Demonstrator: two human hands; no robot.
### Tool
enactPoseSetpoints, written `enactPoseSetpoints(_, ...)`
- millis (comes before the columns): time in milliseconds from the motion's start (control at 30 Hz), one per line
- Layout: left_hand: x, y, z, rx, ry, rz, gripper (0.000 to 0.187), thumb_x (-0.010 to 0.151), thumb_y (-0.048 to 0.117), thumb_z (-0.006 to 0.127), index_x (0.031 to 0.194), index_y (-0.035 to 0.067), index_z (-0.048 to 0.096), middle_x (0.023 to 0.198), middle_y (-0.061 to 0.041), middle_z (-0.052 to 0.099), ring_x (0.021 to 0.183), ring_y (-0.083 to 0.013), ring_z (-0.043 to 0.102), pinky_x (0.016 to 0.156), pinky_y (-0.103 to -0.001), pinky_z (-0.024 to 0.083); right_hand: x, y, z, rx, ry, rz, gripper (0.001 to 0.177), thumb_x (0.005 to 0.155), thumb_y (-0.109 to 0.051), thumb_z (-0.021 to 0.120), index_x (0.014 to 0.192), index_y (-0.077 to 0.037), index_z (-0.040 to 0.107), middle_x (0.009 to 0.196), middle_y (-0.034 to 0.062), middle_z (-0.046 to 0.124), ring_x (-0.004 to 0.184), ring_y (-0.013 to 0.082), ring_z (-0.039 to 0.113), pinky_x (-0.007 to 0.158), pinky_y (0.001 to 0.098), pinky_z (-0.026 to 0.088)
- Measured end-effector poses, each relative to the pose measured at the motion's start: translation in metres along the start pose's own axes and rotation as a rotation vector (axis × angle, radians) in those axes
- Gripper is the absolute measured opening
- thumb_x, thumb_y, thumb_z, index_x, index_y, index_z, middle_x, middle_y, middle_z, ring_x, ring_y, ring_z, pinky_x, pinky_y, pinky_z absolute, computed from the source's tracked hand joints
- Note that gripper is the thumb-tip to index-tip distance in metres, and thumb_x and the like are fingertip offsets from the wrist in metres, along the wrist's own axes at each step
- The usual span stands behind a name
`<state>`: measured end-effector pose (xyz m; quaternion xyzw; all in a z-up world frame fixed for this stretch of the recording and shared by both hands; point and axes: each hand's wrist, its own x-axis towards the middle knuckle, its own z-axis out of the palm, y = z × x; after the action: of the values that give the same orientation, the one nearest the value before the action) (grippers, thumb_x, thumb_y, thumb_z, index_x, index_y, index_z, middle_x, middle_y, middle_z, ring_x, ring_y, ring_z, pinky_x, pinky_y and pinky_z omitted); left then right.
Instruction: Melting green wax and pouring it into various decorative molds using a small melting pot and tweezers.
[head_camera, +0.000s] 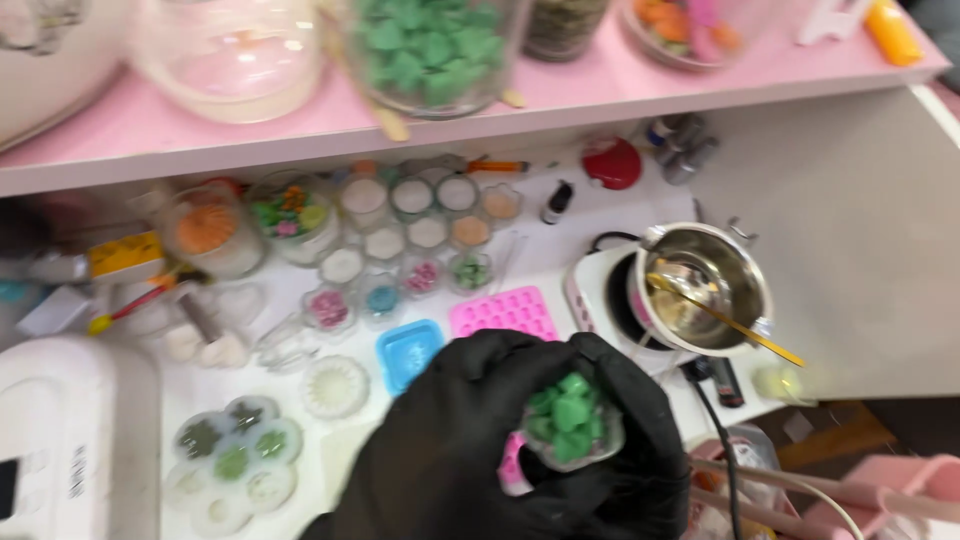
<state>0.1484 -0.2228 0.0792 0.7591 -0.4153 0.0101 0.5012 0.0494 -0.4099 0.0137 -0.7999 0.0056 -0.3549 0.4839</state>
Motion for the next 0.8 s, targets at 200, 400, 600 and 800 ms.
enactPoseSetpoints(200, 0.028, 0.026, 0.048, -0.112, 0.005, 0.06, 0.075, 0.085, 0.036, 0.084, 0.147, 0.007, 0.054, 0.139, -0.018, 0.061, 0.126, -0.0364, 0.062, 0.099, -0.042, 0.053, 0.029, -0.001, -0.05, 0.125, 0.328, 0.275, 0.071, 0.08, 0.004, 0.075, 0.147, 0.002, 0.053, 0.142, 0.016, 0.061, 0.126, 0.0235, 0.063, 0.105, 0.0349, 0.054)
enactPoseSetpoints(400, 0.015, -0.005, 0.05, 0.094, 0.088, -0.019, 0.055, 0.082, 0.03, 0.083, 0.129, 0.01, 0.064, 0.137, -0.018, 0.06, 0.123, -0.0363, 0.061, 0.097, -0.043, 0.053, 0.076, 0.041, -0.115, -0.099, 0.202, 0.169, 0.063, 0.088, -0.001, 0.082, 0.142, -0.001, 0.051, 0.137, 0.0131, 0.066, 0.124, 0.0192, 0.065, 0.107, 0.0315, 0.054)
enactPoseSetpoints(600, -0.003, -0.019, 0.048, 0.099, 0.097, -0.11, 0.049, 0.08, 0.025, 0.082, 0.125, 0.013, 0.067, 0.135, -0.012, 0.063, 0.123, -0.032, 0.062, 0.098, -0.042, 0.052, 0.104, 0.045, -0.113, -0.511, -0.014, 0.553, 0.059, 0.069, -0.01, 0.088, 0.125, -0.007, 0.071, 0.106, 0.0063, 0.077, 0.093, 0.0146, 0.072, 0.082, 0.0304, 0.058)
enactPoseSetpoints(800, -0.006, -0.027, 0.047, 0.144, 0.069, -0.19, 0.048, 0.078, 0.025, 0.083, 0.122, 0.015, 0.07, 0.132, -0.012, 0.065, 0.121, -0.032, 0.061, 0.096, -0.043, 0.051, 0.107, 0.055, -0.114, -0.705, -0.163, 0.362, 0.064, 0.058, -0.008, 0.094, 0.119, -0.006, 0.074, 0.107, 0.0108, 0.077, 0.092, 0.0216, 0.07, 0.081, 0.0352, 0.057)
